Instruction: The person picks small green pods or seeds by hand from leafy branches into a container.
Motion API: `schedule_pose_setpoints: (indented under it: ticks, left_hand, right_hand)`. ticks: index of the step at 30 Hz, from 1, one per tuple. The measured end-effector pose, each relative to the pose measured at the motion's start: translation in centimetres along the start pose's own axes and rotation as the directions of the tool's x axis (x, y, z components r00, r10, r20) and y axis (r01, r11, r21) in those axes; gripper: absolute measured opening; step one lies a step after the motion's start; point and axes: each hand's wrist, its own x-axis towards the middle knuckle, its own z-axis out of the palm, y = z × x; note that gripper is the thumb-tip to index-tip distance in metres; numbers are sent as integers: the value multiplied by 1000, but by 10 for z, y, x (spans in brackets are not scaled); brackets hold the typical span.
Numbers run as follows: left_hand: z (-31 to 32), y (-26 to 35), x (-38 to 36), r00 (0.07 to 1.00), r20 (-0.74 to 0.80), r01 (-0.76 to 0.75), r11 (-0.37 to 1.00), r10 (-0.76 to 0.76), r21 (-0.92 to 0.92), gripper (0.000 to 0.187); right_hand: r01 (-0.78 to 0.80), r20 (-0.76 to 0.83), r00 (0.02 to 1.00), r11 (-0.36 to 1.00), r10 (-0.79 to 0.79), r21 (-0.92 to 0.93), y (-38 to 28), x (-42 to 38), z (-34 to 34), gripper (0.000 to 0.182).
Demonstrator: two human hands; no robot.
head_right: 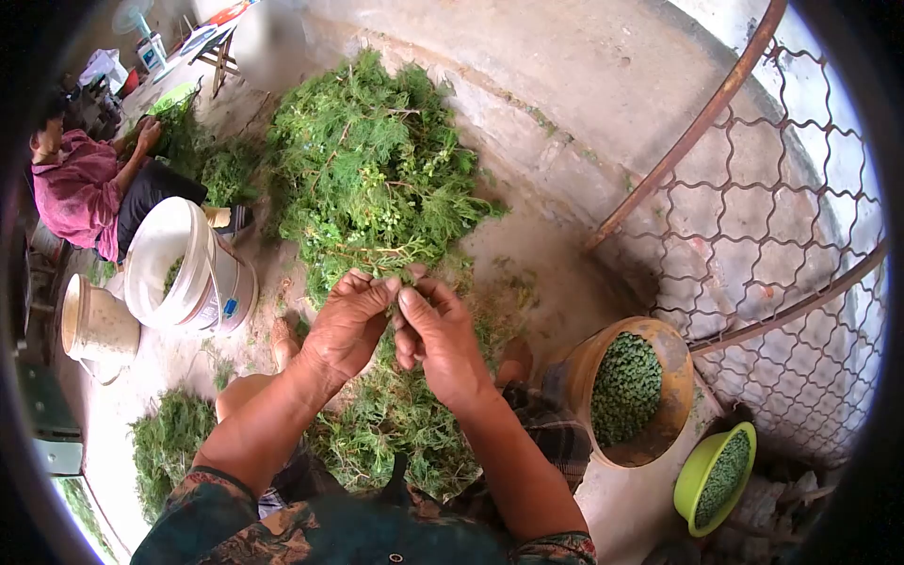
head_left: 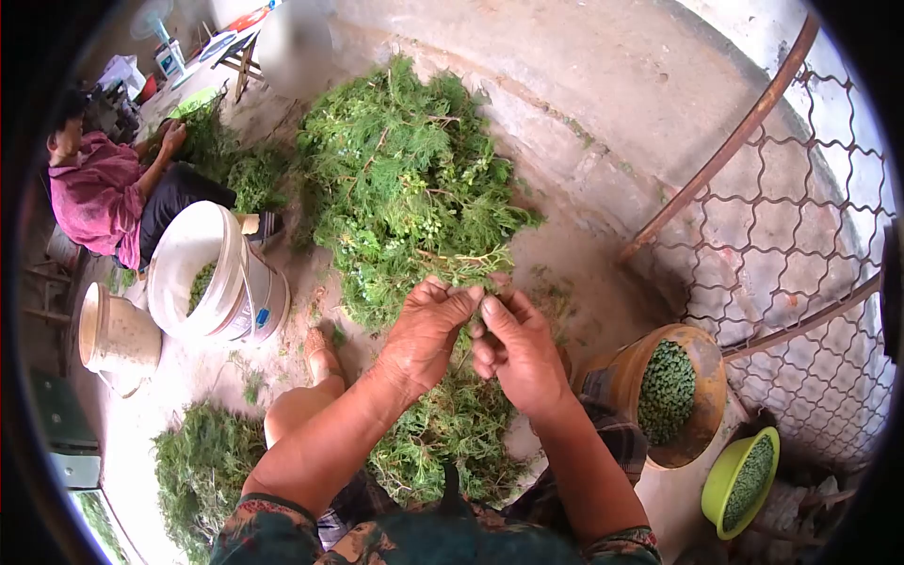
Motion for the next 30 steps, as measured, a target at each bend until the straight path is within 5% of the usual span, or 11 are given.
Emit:
schedule_pose_setpoints:
  ticks: [3,5,12,17,19,25,27,29,30]
  left_hand:
    - [-7,-4,5,999,-49,4,997,-8,-82,12]
    - [-5,-1,3,992,-51,-107,974,120,198,9]
    - [2,-4,5,972,-23,-224,951,234,215,12]
    - [5,-4,5,931,-71,-331,910,358,248,7]
    - [-4,-3,8,949,-8,-299,906,316,299,20]
    - [-11,-8,13,905,54,-421,865,423,273,21]
    - [-17,-2,14,917,31,-381,850,398,364,21]
    - [-16,7,18,905,32,-405,834,425,375,16]
    - [-12,21,20,858,-111,-368,752,501,547,8]
  right_hand:
    - [21,-49,999,994,-15,110,-1,0,4,23]
    - [-4,-38,999,989,10,147,-4,-1,7,18]
    - [-53,5,998,929,55,366,2,6,0,15]
    - [-24,-47,998,955,40,294,5,11,0,15]
    - [-23,-55,998,958,40,285,2,10,2,15]
    - [-172,43,985,964,166,202,-12,4,6,15]
    - [-155,86,984,987,158,-38,-13,4,7,14]
    - [-167,68,983,986,168,-19,-14,0,13,12]
    - [-262,100,962,963,256,60,-14,-5,13,12]
